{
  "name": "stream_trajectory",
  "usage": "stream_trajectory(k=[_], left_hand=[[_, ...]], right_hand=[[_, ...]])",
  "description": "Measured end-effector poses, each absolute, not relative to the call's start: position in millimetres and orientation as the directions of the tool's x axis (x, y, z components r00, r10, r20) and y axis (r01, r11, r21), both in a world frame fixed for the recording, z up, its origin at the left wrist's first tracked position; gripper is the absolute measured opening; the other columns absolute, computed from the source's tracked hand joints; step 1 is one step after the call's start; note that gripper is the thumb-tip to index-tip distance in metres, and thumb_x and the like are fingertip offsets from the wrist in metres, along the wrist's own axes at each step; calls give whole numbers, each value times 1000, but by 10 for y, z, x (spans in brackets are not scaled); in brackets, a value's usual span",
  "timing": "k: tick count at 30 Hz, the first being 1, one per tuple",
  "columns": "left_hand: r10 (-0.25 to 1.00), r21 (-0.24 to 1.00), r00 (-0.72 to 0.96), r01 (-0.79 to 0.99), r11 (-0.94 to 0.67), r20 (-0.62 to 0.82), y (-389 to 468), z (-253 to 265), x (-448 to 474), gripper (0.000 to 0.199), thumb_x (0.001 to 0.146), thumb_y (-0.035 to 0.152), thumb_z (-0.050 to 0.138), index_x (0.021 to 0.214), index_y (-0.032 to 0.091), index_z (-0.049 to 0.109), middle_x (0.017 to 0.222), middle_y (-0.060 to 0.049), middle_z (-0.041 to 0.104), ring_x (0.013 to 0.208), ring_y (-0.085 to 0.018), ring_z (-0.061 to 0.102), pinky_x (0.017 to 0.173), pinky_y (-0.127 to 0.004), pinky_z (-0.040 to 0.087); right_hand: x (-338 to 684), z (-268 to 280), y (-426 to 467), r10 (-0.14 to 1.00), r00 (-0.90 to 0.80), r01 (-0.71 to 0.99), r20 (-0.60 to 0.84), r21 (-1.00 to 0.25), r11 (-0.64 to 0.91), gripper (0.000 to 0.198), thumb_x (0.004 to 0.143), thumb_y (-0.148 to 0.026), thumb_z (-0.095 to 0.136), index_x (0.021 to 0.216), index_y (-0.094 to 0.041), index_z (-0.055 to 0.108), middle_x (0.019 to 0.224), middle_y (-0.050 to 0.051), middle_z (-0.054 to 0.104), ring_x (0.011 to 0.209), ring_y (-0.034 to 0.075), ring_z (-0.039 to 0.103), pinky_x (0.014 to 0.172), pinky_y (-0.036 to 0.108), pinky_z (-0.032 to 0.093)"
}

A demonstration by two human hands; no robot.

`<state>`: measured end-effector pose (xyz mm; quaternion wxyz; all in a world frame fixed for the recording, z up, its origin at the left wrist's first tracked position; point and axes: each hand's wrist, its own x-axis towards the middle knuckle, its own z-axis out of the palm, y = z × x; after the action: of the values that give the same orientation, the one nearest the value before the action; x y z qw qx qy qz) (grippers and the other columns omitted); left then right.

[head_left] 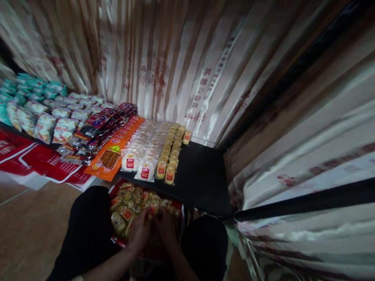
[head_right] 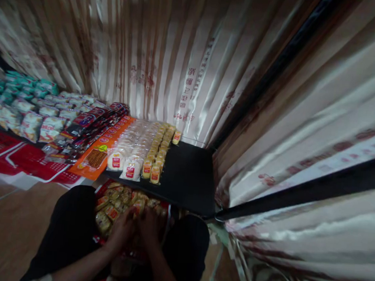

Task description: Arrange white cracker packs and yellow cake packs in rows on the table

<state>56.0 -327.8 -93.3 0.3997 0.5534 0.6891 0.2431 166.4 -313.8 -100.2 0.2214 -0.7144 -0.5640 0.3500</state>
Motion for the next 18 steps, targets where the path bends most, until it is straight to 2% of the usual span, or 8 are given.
stream_trajectory(k=[2, 5, 8, 11, 15, 18], left_hand=[[975, 828, -45, 520, 208, -217, -3330, -805, 567, 42, 76, 8, 37, 113, 15, 56, 116, -10, 61, 111, -18, 55, 100, -33, 40], [999, 896, 6, 444, 31, -38, -3394, -639, 617, 36, 79, 13, 37, 107, 17, 59, 111, -9, 62, 107, -19, 56, 97, -36, 43], [987, 901, 36, 404, -157, 156, -3407, -508, 729, 31, 84, 19, 36, 107, 19, 58, 107, -9, 62, 104, -19, 58, 94, -38, 46], [951, 874, 84, 378, -307, 298, -3331, -356, 899, 32, 86, 20, 37, 112, 20, 55, 116, -9, 59, 113, -19, 53, 99, -39, 43], [942, 857, 166, 391, -335, 292, -3081, -106, 1203, 41, 82, 13, 35, 121, 16, 49, 128, -10, 52, 123, -19, 44, 107, -41, 35], [945, 866, 200, 385, -318, 259, -2819, 30, 1486, 47, 79, 12, 36, 125, 12, 47, 134, -12, 46, 130, -21, 35, 111, -41, 28]], right_hand=[[1713, -850, -3189, 973, 107, 613, -205, -757, -227, 16, 74, -21, 50, 84, -18, 63, 85, 7, 68, 79, 20, 62, 71, 27, 46], [1820, -632, -3264, 986, 94, 551, -138, -818, -167, 15, 74, -25, 50, 82, -19, 62, 84, 6, 68, 79, 20, 63, 72, 29, 47], [1968, -427, -3285, 997, 24, 424, -74, -902, -78, 21, 77, -30, 49, 90, -19, 62, 88, 6, 68, 82, 20, 63, 76, 30, 49], [2143, -241, -3203, 1000, 16, 285, -21, -958, -25, 30, 78, -32, 49, 103, -20, 60, 96, 5, 67, 87, 18, 63, 78, 28, 49], [2379, -82, -2932, 983, 181, 244, 13, -969, -32, 34, 73, -31, 53, 103, -16, 60, 90, 6, 67, 78, 18, 63, 68, 26, 51], [2549, -59, -2648, 954, 287, 241, 81, -970, 10, 35, 72, -34, 54, 101, -15, 61, 91, 7, 67, 77, 18, 63, 69, 27, 52]])
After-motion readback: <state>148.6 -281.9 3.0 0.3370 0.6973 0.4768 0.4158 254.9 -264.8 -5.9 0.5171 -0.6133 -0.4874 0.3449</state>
